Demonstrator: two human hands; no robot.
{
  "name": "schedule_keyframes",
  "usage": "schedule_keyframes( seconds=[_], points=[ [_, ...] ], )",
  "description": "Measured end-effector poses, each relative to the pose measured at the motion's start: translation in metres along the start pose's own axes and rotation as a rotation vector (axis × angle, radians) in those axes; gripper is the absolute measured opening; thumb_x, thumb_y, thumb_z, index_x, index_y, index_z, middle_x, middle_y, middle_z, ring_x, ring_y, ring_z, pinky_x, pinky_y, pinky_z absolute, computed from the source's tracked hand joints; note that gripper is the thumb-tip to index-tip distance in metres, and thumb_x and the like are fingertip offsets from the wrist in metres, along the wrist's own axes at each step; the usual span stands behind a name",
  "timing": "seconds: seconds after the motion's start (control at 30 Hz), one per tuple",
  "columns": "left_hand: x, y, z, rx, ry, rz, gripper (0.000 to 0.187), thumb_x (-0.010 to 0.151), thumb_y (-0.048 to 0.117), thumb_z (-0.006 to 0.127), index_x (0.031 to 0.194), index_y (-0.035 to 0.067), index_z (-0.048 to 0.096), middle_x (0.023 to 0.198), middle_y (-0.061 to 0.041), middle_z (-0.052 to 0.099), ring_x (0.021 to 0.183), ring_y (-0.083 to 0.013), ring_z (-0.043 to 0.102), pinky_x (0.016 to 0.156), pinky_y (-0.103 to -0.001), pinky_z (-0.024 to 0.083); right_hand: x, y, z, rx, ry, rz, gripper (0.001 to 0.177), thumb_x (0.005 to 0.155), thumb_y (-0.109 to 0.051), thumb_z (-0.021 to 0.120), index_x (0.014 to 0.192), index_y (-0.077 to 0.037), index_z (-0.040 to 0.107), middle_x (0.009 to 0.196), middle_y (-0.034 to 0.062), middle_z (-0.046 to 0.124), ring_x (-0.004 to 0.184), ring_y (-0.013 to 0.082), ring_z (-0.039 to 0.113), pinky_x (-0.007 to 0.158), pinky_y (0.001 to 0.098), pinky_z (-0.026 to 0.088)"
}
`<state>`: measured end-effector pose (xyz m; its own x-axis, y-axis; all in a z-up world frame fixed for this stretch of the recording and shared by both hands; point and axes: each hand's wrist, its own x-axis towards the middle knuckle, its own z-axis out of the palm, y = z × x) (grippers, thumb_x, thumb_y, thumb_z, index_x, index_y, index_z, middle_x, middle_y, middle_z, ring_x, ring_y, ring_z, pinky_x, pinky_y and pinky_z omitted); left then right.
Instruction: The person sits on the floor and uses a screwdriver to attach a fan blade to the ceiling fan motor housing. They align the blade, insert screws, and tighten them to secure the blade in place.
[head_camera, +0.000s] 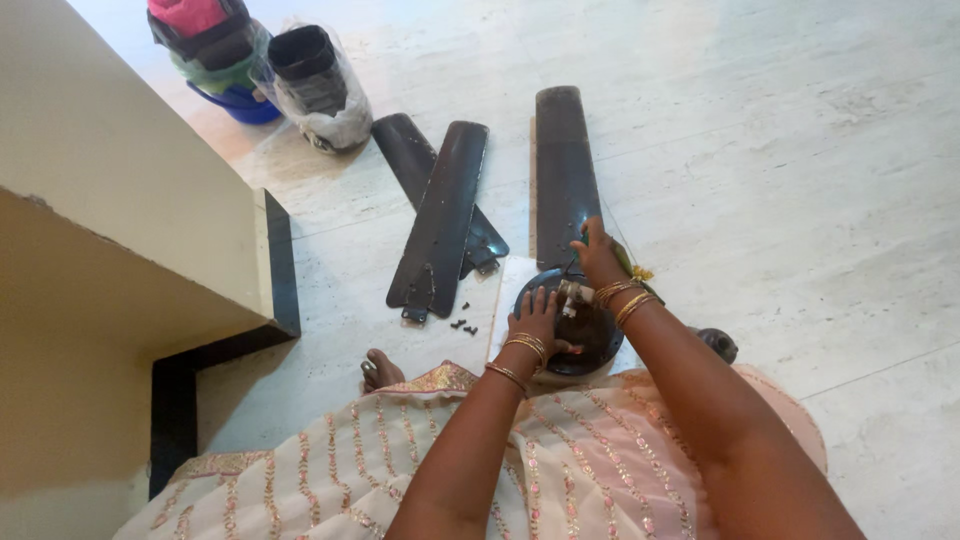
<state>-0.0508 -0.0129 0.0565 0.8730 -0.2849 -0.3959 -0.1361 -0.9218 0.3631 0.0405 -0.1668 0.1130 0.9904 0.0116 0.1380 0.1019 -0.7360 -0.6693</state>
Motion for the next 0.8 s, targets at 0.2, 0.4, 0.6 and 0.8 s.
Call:
schedule_keyframes(
  seconds=[0.2,0.4,0.6,0.8],
  points=[
    [0.000,-0.002,-0.001,-0.010,0.020,0.014,0.132,0.069,0.065,0.084,0.166,0.019,0.007,0.174,-0.007,0.002,0.159,-0.0325,0.002,0.118,-0.063,0.026,0.005,-0.007,-0.005,0.027,-0.101,-0.116,0.025,0.096,-0.010,0.066,0.112,-0.012,0.047,0.098,0.0180,0.069,0.087,0.0360,0.071,0.070,0.0470,0.055],
    [-0.006,0.001,-0.009,-0.031,-0.002,0.001,0.134,0.065,0.067,0.085,0.165,0.020,0.009,0.174,-0.006,0.003,0.159,-0.0320,0.002,0.119,-0.063,0.027,-0.005,-0.034,-0.027,-0.094,-0.283,-0.091,0.019,0.098,-0.018,0.063,0.111,-0.014,0.050,0.095,0.0159,0.072,0.086,0.0316,0.072,0.074,0.0446,0.055],
    [-0.012,0.004,-0.018,-0.063,-0.030,-0.018,0.136,0.064,0.068,0.086,0.165,0.021,0.008,0.174,-0.005,0.001,0.159,-0.0327,0.002,0.119,-0.063,0.026,-0.019,-0.052,-0.024,-0.178,-0.096,-0.198,0.026,0.094,-0.032,0.067,0.109,-0.015,0.055,0.104,0.0127,0.065,0.088,0.0319,0.067,0.070,0.0446,0.054],
    [-0.006,0.001,-0.011,-0.027,-0.006,0.005,0.130,0.068,0.062,0.086,0.166,0.023,0.009,0.174,-0.005,0.001,0.159,-0.0348,0.004,0.117,-0.064,0.028,-0.022,-0.044,-0.014,-0.182,0.138,-0.258,0.025,0.095,-0.030,0.068,0.116,-0.016,0.065,0.102,0.0129,0.061,0.086,0.0320,0.063,0.070,0.0439,0.054]
  ],
)
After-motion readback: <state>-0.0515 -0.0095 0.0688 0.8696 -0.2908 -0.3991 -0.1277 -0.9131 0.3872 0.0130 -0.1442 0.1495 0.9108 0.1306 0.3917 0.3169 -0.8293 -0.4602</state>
